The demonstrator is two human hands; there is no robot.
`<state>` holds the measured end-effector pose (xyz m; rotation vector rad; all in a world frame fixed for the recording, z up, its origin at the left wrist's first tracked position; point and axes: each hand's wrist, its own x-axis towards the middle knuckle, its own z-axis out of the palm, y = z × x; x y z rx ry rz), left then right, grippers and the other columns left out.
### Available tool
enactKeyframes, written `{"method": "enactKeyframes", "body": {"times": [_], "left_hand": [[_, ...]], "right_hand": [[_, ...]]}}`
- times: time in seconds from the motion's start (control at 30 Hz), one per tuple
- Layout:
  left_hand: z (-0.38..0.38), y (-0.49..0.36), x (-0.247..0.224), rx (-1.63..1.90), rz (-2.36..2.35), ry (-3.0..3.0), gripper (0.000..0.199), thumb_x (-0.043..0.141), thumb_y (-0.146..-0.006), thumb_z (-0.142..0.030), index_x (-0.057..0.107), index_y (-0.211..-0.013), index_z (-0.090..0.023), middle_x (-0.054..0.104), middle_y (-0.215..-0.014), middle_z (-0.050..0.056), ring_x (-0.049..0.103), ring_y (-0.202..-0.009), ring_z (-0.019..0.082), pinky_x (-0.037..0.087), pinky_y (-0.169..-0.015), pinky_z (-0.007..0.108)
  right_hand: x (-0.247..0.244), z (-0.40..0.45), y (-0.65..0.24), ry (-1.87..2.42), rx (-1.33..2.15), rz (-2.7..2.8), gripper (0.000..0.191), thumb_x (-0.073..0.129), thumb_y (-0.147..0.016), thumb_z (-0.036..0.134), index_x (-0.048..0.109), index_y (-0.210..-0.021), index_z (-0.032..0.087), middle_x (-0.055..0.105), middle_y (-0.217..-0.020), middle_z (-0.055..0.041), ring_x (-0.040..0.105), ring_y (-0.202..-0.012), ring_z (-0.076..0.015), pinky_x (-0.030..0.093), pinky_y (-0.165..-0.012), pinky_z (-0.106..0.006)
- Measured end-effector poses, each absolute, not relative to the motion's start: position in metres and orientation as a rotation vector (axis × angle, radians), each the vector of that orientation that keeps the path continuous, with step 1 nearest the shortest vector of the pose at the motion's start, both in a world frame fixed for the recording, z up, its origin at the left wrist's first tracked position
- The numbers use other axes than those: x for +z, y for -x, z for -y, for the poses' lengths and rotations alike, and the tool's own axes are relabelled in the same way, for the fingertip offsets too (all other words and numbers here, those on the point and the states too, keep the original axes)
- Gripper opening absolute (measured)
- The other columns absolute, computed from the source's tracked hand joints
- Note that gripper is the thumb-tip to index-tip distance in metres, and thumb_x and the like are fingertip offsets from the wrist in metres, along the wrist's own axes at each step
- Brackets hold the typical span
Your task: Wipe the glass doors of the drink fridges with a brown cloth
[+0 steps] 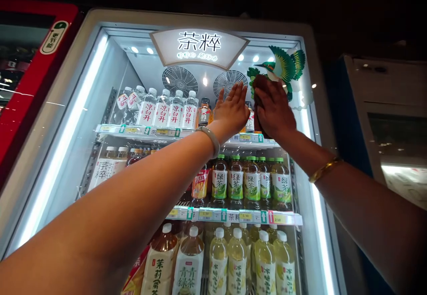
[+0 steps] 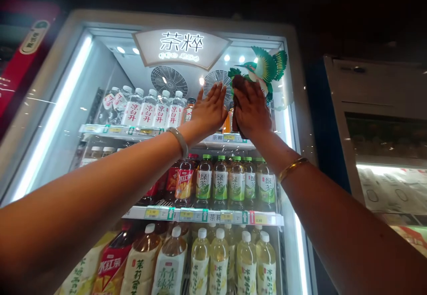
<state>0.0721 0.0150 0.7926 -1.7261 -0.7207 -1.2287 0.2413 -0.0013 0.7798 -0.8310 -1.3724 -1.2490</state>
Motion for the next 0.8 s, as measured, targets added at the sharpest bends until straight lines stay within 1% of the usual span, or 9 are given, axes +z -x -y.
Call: {"method": "enactKeyframes", "body": {"times": [0.1,0.2,0.3,0.37,0.5,0.57,0.67,0.73,0.8], "left_hand": [[-0.014,-0.059,0.784,-1.198,0.708,1.728,0.070,0.034,-0.098,-0.024,0.021,-0.165,-0.010,0.020,-0.174,0.011,0.015,-0.163,0.024,0.000,-0.134,0.053],[-0.011,-0.049,0.774,-1.139,0.707,1.741,0.067,0.031,-0.099,-0.027,0.026,-0.164,-0.011,0.022,-0.174,0.011,0.015,-0.163,0.024,0.000,-0.134,0.050],[-0.011,-0.040,0.778,-1.141,0.754,1.731,0.064,0.029,-0.099,-0.025,0.034,-0.162,-0.016,0.027,-0.172,0.007,0.016,-0.163,0.023,0.001,-0.134,0.050],[-0.012,-0.033,0.784,-1.154,0.797,1.715,0.065,0.032,-0.099,-0.026,0.030,-0.164,-0.018,0.025,-0.173,0.005,0.015,-0.163,0.023,0.002,-0.134,0.051],[-0.014,-0.017,0.781,-1.142,0.826,1.697,0.069,0.034,-0.099,-0.028,0.020,-0.167,-0.019,0.018,-0.175,0.003,0.015,-0.163,0.023,0.002,-0.134,0.050],[-0.013,-0.010,0.773,-1.145,0.817,1.695,0.068,0.032,-0.100,-0.029,0.021,-0.167,-0.020,0.019,-0.175,0.004,0.016,-0.163,0.022,0.003,-0.134,0.049],[-0.012,-0.003,0.765,-1.125,0.803,1.695,0.065,0.028,-0.101,-0.029,0.027,-0.165,-0.018,0.020,-0.174,0.005,0.016,-0.163,0.021,0.003,-0.135,0.048],[-0.013,0.004,0.765,-1.115,0.828,1.688,0.063,0.025,-0.102,-0.029,0.031,-0.163,-0.015,0.023,-0.174,0.006,0.015,-0.163,0.021,0.003,-0.135,0.048],[-0.014,0.012,0.768,-1.128,0.858,1.671,0.064,0.026,-0.101,-0.029,0.031,-0.163,-0.015,0.024,-0.173,0.007,0.015,-0.163,0.022,0.004,-0.135,0.050]], "right_hand": [[0.760,0.002,-0.231,0.913,-1.148,1.268,0.056,0.042,-0.101,0.036,0.043,-0.156,0.029,0.022,-0.173,0.0000,0.008,-0.163,-0.0323,0.025,-0.129,-0.063],[0.740,0.003,-0.208,0.904,-1.181,1.379,0.054,0.040,-0.102,0.038,0.043,-0.155,0.028,0.019,-0.174,0.0009,0.003,-0.164,-0.0300,0.020,-0.132,-0.060],[0.749,0.003,-0.190,0.852,-1.226,1.479,0.051,0.041,-0.102,0.037,0.045,-0.153,0.032,0.020,-0.174,0.0053,0.003,-0.163,-0.0261,0.015,-0.134,-0.056],[0.764,0.003,-0.187,0.863,-1.220,1.465,0.052,0.045,-0.100,0.034,0.045,-0.152,0.034,0.022,-0.173,0.0062,0.005,-0.163,-0.0264,0.015,-0.134,-0.056],[0.765,0.002,-0.185,0.894,-1.135,1.329,0.056,0.048,-0.098,0.030,0.045,-0.155,0.031,0.024,-0.173,-0.0006,0.009,-0.162,-0.0324,0.023,-0.129,-0.062],[0.749,0.001,-0.178,0.887,-1.120,1.309,0.055,0.045,-0.100,0.032,0.046,-0.154,0.029,0.024,-0.173,-0.0028,0.008,-0.162,-0.0330,0.025,-0.128,-0.061],[0.734,-0.001,-0.158,0.856,-1.187,1.393,0.052,0.046,-0.100,0.033,0.050,-0.151,0.029,0.025,-0.173,-0.0007,0.007,-0.163,-0.0312,0.022,-0.130,-0.059],[0.741,-0.003,-0.146,0.837,-1.232,1.456,0.051,0.047,-0.099,0.034,0.050,-0.150,0.030,0.027,-0.172,0.0011,0.008,-0.163,-0.0298,0.021,-0.131,-0.060],[0.757,-0.004,-0.139,0.834,-1.237,1.474,0.052,0.047,-0.098,0.033,0.050,-0.150,0.031,0.028,-0.171,0.0014,0.010,-0.163,-0.0290,0.020,-0.131,-0.061]]}}
